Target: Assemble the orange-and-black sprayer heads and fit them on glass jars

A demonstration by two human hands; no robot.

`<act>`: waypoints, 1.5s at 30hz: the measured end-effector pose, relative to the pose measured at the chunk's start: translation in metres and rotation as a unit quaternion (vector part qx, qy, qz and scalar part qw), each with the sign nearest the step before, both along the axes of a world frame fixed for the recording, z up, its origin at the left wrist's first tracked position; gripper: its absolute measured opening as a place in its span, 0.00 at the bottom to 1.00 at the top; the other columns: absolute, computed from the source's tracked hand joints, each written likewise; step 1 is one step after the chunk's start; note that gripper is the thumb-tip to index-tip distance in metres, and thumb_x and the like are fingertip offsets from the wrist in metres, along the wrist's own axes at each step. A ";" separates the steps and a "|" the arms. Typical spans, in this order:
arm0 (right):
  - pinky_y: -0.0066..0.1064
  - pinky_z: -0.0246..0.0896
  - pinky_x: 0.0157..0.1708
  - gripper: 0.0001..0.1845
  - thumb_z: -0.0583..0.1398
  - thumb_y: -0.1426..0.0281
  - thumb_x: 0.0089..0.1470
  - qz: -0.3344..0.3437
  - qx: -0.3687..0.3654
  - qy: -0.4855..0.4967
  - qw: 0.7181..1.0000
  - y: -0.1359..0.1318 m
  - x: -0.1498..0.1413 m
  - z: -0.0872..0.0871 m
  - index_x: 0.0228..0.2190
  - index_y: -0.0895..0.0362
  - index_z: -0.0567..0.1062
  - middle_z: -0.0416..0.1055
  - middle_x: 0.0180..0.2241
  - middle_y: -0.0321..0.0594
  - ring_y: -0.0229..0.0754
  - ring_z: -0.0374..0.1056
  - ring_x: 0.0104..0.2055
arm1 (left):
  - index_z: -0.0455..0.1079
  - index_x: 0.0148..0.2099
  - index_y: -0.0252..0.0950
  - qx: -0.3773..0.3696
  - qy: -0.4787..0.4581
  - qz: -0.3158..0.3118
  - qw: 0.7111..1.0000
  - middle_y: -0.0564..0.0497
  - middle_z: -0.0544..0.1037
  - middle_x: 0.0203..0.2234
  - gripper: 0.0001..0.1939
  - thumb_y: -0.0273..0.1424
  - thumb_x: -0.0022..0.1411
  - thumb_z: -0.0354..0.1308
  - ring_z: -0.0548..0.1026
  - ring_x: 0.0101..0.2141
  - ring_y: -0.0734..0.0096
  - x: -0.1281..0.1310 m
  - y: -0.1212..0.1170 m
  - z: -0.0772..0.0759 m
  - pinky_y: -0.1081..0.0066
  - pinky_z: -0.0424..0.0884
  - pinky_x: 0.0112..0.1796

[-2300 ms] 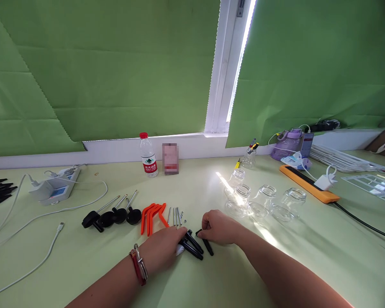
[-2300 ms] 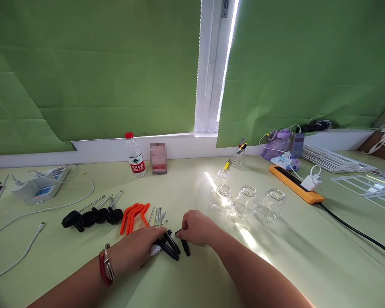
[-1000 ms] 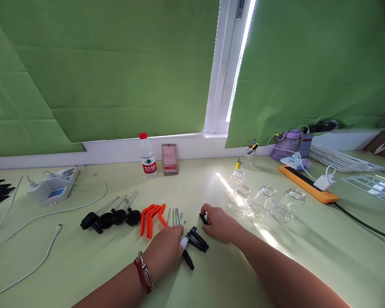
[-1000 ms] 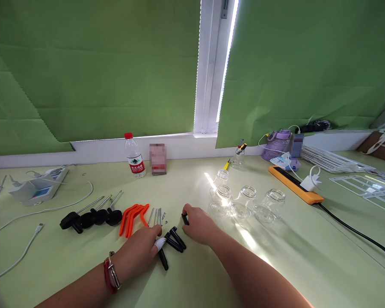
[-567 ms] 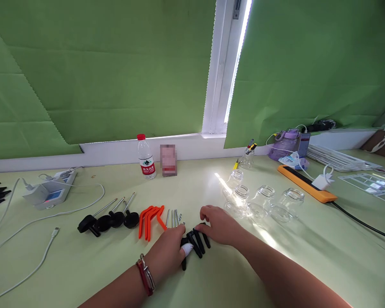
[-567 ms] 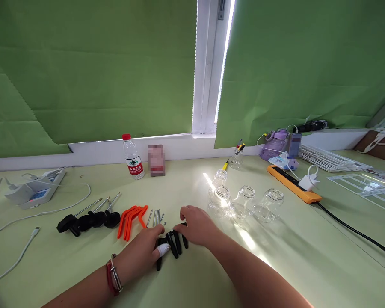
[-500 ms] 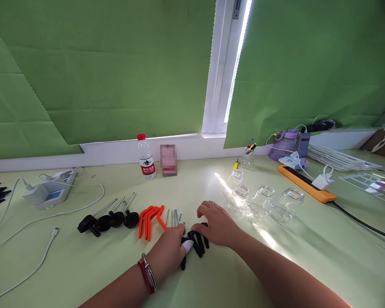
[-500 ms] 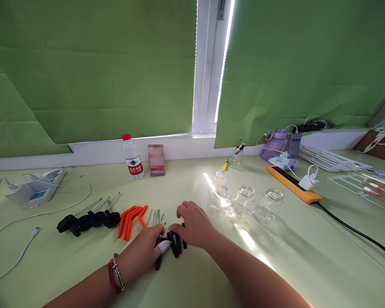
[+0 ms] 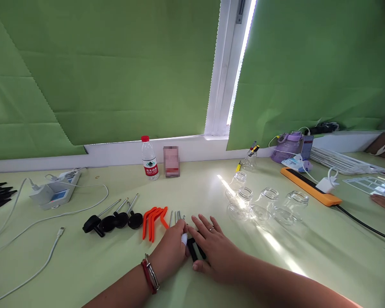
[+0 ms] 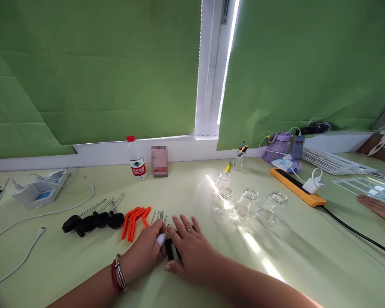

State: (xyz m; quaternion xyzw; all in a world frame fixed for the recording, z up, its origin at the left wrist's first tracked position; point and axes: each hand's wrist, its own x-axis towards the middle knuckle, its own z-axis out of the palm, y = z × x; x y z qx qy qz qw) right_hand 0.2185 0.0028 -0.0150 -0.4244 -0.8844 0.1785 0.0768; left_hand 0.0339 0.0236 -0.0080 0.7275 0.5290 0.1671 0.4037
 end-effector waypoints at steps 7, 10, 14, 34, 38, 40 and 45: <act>0.55 0.26 0.62 0.36 0.48 0.55 0.59 0.003 0.015 -0.007 1.000 -0.009 -0.002 -0.006 0.64 0.51 0.41 0.33 0.66 0.43 0.56 0.28 0.67 | 0.55 0.34 0.40 0.020 -0.023 -0.011 0.999 0.55 0.66 0.24 0.04 0.25 0.58 0.45 0.66 0.24 0.72 0.001 -0.002 -0.003 0.74 0.61 0.24; 0.54 0.26 0.62 0.34 0.45 0.56 0.61 -0.024 0.021 -0.013 0.999 -0.002 -0.001 -0.012 0.63 0.51 0.42 0.34 0.66 0.43 0.55 0.30 0.67 | 0.56 0.35 0.39 0.059 0.001 -0.012 0.998 0.52 0.68 0.27 0.04 0.25 0.58 0.44 0.68 0.27 0.70 0.000 -0.002 0.002 0.72 0.63 0.27; 0.54 0.26 0.62 0.32 0.42 0.55 0.61 -0.085 0.037 -0.029 0.995 0.015 0.002 -0.020 0.63 0.52 0.45 0.36 0.66 0.44 0.55 0.32 0.67 | 0.56 0.35 0.39 0.114 0.037 -0.014 0.993 0.51 0.69 0.30 0.05 0.25 0.59 0.42 0.67 0.29 0.68 -0.002 -0.002 0.003 0.71 0.64 0.30; 0.50 0.26 0.62 0.35 0.39 0.51 0.60 -0.152 0.073 -0.045 0.985 0.060 0.001 -0.027 0.63 0.54 0.46 0.41 0.65 0.45 0.54 0.36 0.66 | 0.68 0.35 0.36 0.135 0.442 0.082 0.883 0.41 0.74 0.32 0.10 0.33 0.56 0.48 0.73 0.33 0.54 -0.098 0.056 0.066 0.65 0.63 0.28; 0.51 0.24 0.61 0.36 0.39 0.50 0.60 -0.158 0.079 -0.040 0.983 0.060 0.001 -0.029 0.63 0.54 0.45 0.39 0.66 0.46 0.55 0.35 0.66 | 0.70 0.31 0.34 0.128 0.436 0.074 0.888 0.38 0.75 0.32 0.08 0.28 0.53 0.49 0.73 0.33 0.54 -0.103 0.065 0.053 0.65 0.63 0.28; 0.51 0.24 0.61 0.36 0.40 0.50 0.60 -0.159 0.084 -0.039 0.983 0.060 0.002 -0.029 0.63 0.54 0.46 0.38 0.66 0.46 0.55 0.34 0.66 | 0.70 0.30 0.34 0.132 0.430 0.079 0.890 0.38 0.75 0.31 0.09 0.28 0.53 0.48 0.73 0.31 0.54 -0.102 0.066 0.054 0.66 0.62 0.27; 0.50 0.22 0.62 0.33 0.43 0.53 0.60 -0.141 0.125 -0.010 0.982 0.054 -0.001 -0.021 0.61 0.56 0.51 0.37 0.66 0.48 0.53 0.31 0.67 | 0.71 0.31 0.36 0.155 0.397 0.114 0.897 0.42 0.76 0.30 0.12 0.28 0.54 0.46 0.72 0.30 0.58 -0.104 0.057 0.078 0.68 0.59 0.25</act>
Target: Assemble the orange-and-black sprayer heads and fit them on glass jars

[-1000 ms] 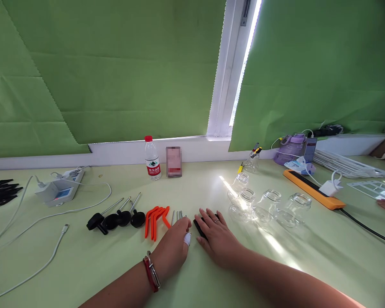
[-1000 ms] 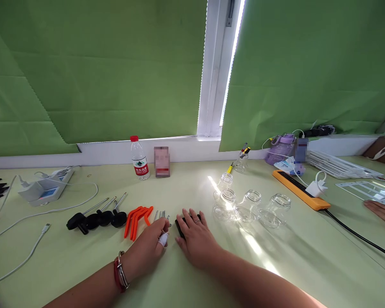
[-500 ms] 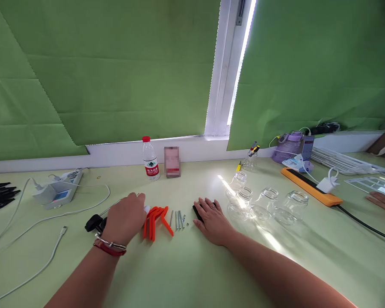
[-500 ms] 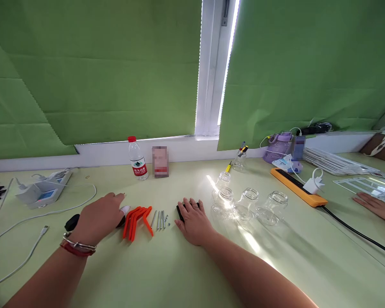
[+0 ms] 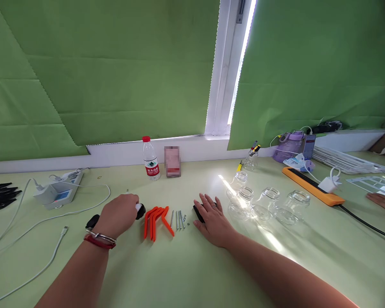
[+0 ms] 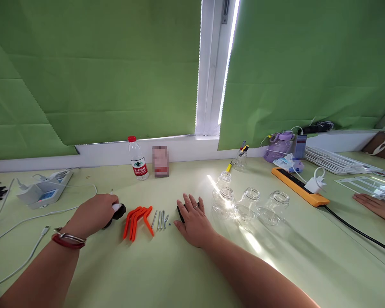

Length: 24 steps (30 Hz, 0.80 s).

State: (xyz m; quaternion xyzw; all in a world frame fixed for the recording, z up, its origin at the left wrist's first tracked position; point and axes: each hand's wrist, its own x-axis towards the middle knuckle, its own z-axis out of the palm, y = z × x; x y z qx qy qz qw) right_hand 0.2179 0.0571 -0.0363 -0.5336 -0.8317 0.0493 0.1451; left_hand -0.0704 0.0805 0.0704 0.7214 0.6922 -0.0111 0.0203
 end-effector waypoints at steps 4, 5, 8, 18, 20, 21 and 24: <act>0.48 0.21 0.62 0.25 0.46 0.56 0.60 0.059 0.030 0.032 0.997 -0.012 -0.021 0.012 0.51 0.57 0.65 0.40 0.65 0.48 0.50 0.31 0.67 | 0.73 0.31 0.39 0.042 -0.196 -0.009 0.980 0.49 0.75 0.24 0.10 0.35 0.54 0.51 0.69 0.24 0.65 -0.005 -0.015 0.023 0.72 0.59 0.22; 0.48 0.21 0.62 0.23 0.47 0.56 0.60 0.071 0.027 0.041 0.996 -0.015 -0.030 0.014 0.49 0.57 0.67 0.41 0.65 0.47 0.50 0.31 0.67 | 0.74 0.31 0.39 0.058 -0.256 -0.009 0.965 0.50 0.74 0.21 0.10 0.37 0.53 0.53 0.67 0.22 0.67 -0.006 -0.018 0.027 0.72 0.58 0.21; 0.50 0.22 0.62 0.21 0.49 0.54 0.59 0.082 0.000 0.066 0.994 -0.018 -0.056 0.017 0.41 0.57 0.70 0.39 0.66 0.46 0.50 0.28 0.67 | 0.74 0.32 0.39 0.101 -0.387 0.020 0.916 0.54 0.68 0.16 0.12 0.40 0.51 0.57 0.62 0.18 0.72 -0.006 -0.024 0.033 0.75 0.55 0.19; 0.53 0.15 0.61 0.15 0.54 0.63 0.56 0.043 -0.068 0.049 0.996 -0.007 -0.090 0.010 0.34 0.62 0.74 0.45 0.64 0.54 0.54 0.29 0.67 | 0.73 0.37 0.34 0.132 -0.607 0.052 0.782 0.53 0.70 0.16 0.12 0.35 0.52 0.58 0.63 0.20 0.74 -0.002 -0.019 0.032 0.75 0.58 0.22; 0.53 0.18 0.61 0.14 0.53 0.65 0.56 0.048 -0.064 0.072 0.994 -0.009 -0.089 0.011 0.33 0.62 0.74 0.48 0.63 0.54 0.53 0.32 0.67 | 0.73 0.37 0.34 0.127 -0.612 0.052 0.779 0.53 0.70 0.16 0.12 0.35 0.52 0.58 0.63 0.20 0.74 -0.002 -0.017 0.029 0.75 0.58 0.22; 0.53 0.20 0.61 0.13 0.53 0.66 0.56 0.049 -0.061 0.093 0.993 -0.009 -0.086 0.013 0.32 0.61 0.74 0.49 0.62 0.53 0.53 0.34 0.66 | 0.73 0.37 0.34 0.123 -0.616 0.051 0.776 0.53 0.70 0.15 0.12 0.35 0.52 0.58 0.63 0.19 0.75 -0.002 -0.016 0.027 0.75 0.58 0.22; 0.51 0.33 0.60 0.12 0.53 0.67 0.57 0.040 -0.047 0.215 0.975 -0.009 -0.075 0.023 0.30 0.58 0.73 0.56 0.59 0.50 0.50 0.45 0.64 | 0.73 0.37 0.34 0.114 -0.649 0.044 0.751 0.53 0.71 0.16 0.11 0.34 0.51 0.59 0.64 0.19 0.75 0.001 -0.015 0.023 0.74 0.59 0.23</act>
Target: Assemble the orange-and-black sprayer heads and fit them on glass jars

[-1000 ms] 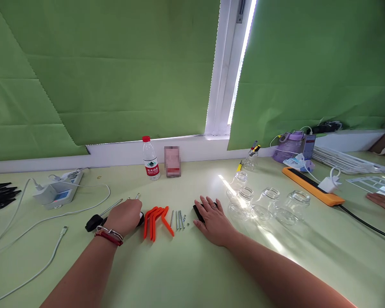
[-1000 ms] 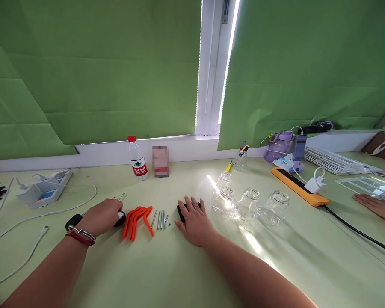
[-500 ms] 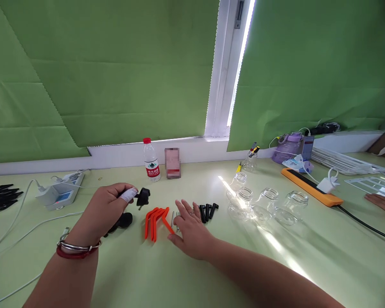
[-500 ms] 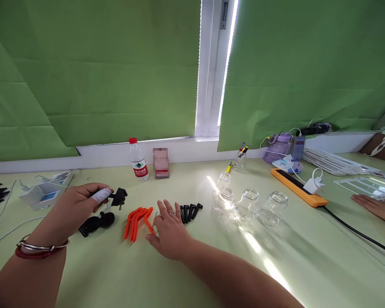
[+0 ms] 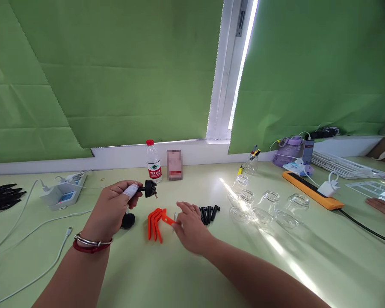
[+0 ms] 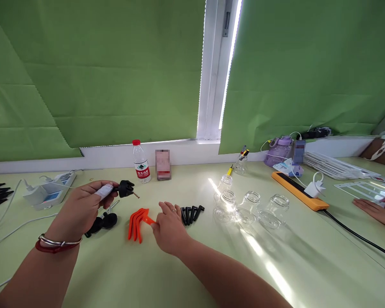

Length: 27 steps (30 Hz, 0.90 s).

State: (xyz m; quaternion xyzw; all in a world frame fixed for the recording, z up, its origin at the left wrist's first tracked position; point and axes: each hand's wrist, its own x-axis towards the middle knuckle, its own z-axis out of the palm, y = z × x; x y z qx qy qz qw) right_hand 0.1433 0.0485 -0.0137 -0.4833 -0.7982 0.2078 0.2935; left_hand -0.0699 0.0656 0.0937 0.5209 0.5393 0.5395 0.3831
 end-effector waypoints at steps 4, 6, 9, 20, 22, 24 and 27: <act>0.42 0.55 0.51 0.12 0.53 0.62 0.58 -0.029 -0.022 0.277 0.960 0.000 0.023 0.019 0.29 0.56 0.70 0.62 0.54 0.48 0.46 0.59 0.54 | 0.71 0.35 0.33 -0.001 -0.103 -0.017 0.995 0.53 0.72 0.20 0.10 0.31 0.48 0.61 0.63 0.19 0.78 0.014 -0.005 -0.002 0.75 0.57 0.22; 0.39 0.60 0.46 0.13 0.54 0.59 0.57 -0.010 -0.082 0.404 0.911 -0.004 0.033 0.028 0.32 0.55 0.70 0.60 0.55 0.45 0.45 0.62 0.51 | 0.71 0.34 0.33 -0.022 -0.175 -0.062 0.982 0.54 0.70 0.19 0.10 0.31 0.48 0.62 0.62 0.18 0.80 0.028 -0.011 -0.004 0.77 0.57 0.22; 0.37 0.62 0.40 0.14 0.56 0.57 0.56 0.041 -0.182 0.527 0.829 -0.015 0.042 0.036 0.37 0.54 0.71 0.64 0.50 0.44 0.43 0.65 0.44 | 0.69 0.31 0.33 -0.087 -0.268 -0.153 0.947 0.57 0.67 0.17 0.09 0.31 0.48 0.64 0.59 0.18 0.82 0.055 -0.021 -0.016 0.78 0.56 0.21; 0.30 0.57 0.27 0.16 0.58 0.57 0.55 -0.006 -0.230 0.516 0.825 -0.040 0.064 0.030 0.27 0.58 0.69 0.67 0.21 0.35 0.35 0.60 0.24 | 0.67 0.51 0.41 -0.022 0.039 -0.261 0.964 0.49 0.74 0.32 0.24 0.41 0.52 0.61 0.69 0.30 0.67 0.086 -0.045 -0.052 0.70 0.65 0.31; 0.31 0.57 0.28 0.16 0.58 0.57 0.55 -0.010 -0.239 0.499 0.833 -0.044 0.064 0.027 0.28 0.58 0.69 0.68 0.21 0.35 0.35 0.61 0.23 | 0.66 0.53 0.44 -0.007 0.132 -0.243 0.961 0.48 0.74 0.35 0.31 0.37 0.44 0.67 0.68 0.28 0.68 0.087 -0.048 -0.058 0.72 0.63 0.26; 0.31 0.58 0.28 0.17 0.58 0.56 0.54 -0.009 -0.251 0.496 0.831 -0.046 0.062 0.024 0.28 0.58 0.69 0.68 0.21 0.35 0.35 0.61 0.23 | 0.69 0.51 0.43 0.000 0.171 -0.226 0.959 0.47 0.75 0.35 0.30 0.36 0.42 0.67 0.67 0.24 0.70 0.088 -0.049 -0.064 0.73 0.60 0.22; 0.31 0.59 0.28 0.18 0.58 0.55 0.54 -0.001 -0.263 0.508 0.820 -0.047 0.059 0.020 0.28 0.58 0.69 0.68 0.21 0.35 0.35 0.62 0.23 | 0.68 0.52 0.44 0.023 0.193 -0.208 0.959 0.47 0.76 0.33 0.30 0.37 0.44 0.66 0.66 0.21 0.71 0.088 -0.049 -0.067 0.72 0.61 0.23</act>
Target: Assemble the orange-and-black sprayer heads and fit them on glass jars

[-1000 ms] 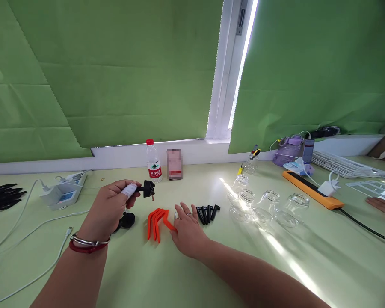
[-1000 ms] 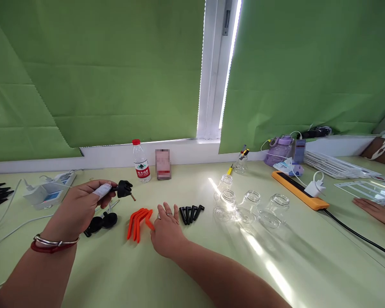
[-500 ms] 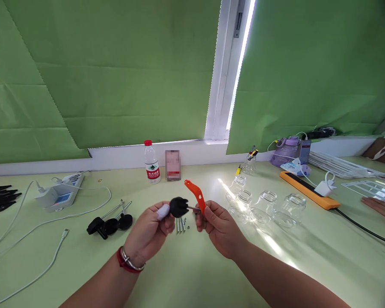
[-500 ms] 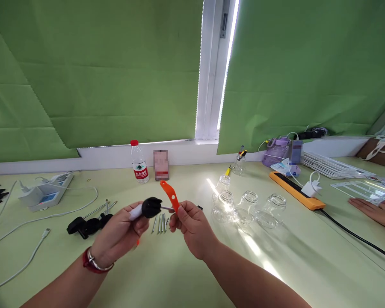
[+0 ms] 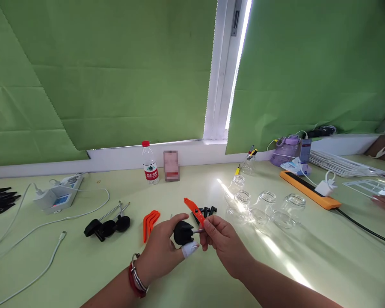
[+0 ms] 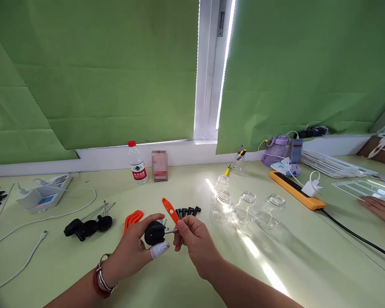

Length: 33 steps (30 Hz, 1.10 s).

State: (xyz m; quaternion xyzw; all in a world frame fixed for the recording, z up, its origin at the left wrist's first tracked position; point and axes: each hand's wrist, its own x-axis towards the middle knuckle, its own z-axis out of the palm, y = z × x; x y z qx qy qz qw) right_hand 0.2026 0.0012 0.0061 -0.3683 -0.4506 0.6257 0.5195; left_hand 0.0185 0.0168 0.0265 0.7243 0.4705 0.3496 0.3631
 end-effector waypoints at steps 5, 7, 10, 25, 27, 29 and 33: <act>0.29 0.60 0.25 0.18 0.57 0.55 0.55 0.030 0.000 0.011 0.999 0.000 0.000 -0.001 0.28 0.59 0.69 0.68 0.20 0.36 0.34 0.63 0.22 | 0.72 0.46 0.44 0.096 0.029 0.007 0.995 0.48 0.77 0.30 0.25 0.34 0.42 0.67 0.71 0.31 0.61 -0.002 -0.003 0.008 0.65 0.64 0.35; 0.28 0.60 0.23 0.18 0.58 0.55 0.54 0.042 -0.007 0.008 0.999 0.000 0.003 0.001 0.29 0.58 0.69 0.70 0.24 0.37 0.36 0.66 0.24 | 0.74 0.38 0.42 0.089 0.034 0.007 0.995 0.49 0.76 0.27 0.18 0.33 0.41 0.68 0.69 0.29 0.63 -0.005 -0.005 0.009 0.67 0.63 0.33; 0.25 0.58 0.18 0.19 0.59 0.53 0.52 0.033 -0.028 0.008 0.999 0.002 0.011 0.004 0.32 0.57 0.68 0.70 0.38 0.42 0.40 0.70 0.29 | 0.72 0.35 0.40 0.013 -0.044 0.036 0.998 0.51 0.74 0.25 0.13 0.32 0.43 0.66 0.68 0.28 0.65 -0.011 -0.005 0.006 0.70 0.62 0.30; 0.23 0.50 0.17 0.20 0.62 0.55 0.50 0.173 -0.104 0.053 0.978 0.013 0.023 -0.020 0.26 0.57 0.64 0.68 0.22 0.34 0.30 0.58 0.19 | 0.67 0.31 0.35 -0.230 -0.355 0.002 0.906 0.58 0.63 0.14 0.11 0.38 0.57 0.57 0.64 0.20 0.75 -0.018 0.005 -0.008 0.72 0.58 0.27; 0.23 0.51 0.17 0.20 0.61 0.54 0.50 0.189 -0.104 0.043 0.975 0.012 0.020 -0.024 0.26 0.58 0.64 0.68 0.22 0.34 0.30 0.58 0.18 | 0.66 0.29 0.35 -0.242 -0.356 -0.014 0.903 0.57 0.64 0.14 0.12 0.39 0.57 0.57 0.65 0.21 0.74 -0.014 0.002 -0.010 0.71 0.59 0.28; 0.23 0.52 0.17 0.21 0.61 0.53 0.50 0.202 -0.101 0.036 0.973 0.011 0.019 -0.027 0.27 0.58 0.65 0.68 0.22 0.34 0.30 0.59 0.18 | 0.66 0.29 0.36 -0.251 -0.353 -0.031 0.901 0.55 0.68 0.16 0.11 0.38 0.57 0.57 0.67 0.22 0.72 -0.010 -0.002 -0.012 0.70 0.60 0.29; 0.25 0.53 0.20 0.20 0.61 0.53 0.50 0.223 -0.091 0.028 0.970 0.008 0.018 -0.028 0.28 0.58 0.66 0.69 0.23 0.35 0.31 0.60 0.19 | 0.67 0.36 0.36 -0.246 -0.338 -0.059 0.907 0.53 0.73 0.20 0.09 0.37 0.56 0.58 0.69 0.25 0.70 -0.005 -0.009 -0.013 0.69 0.60 0.31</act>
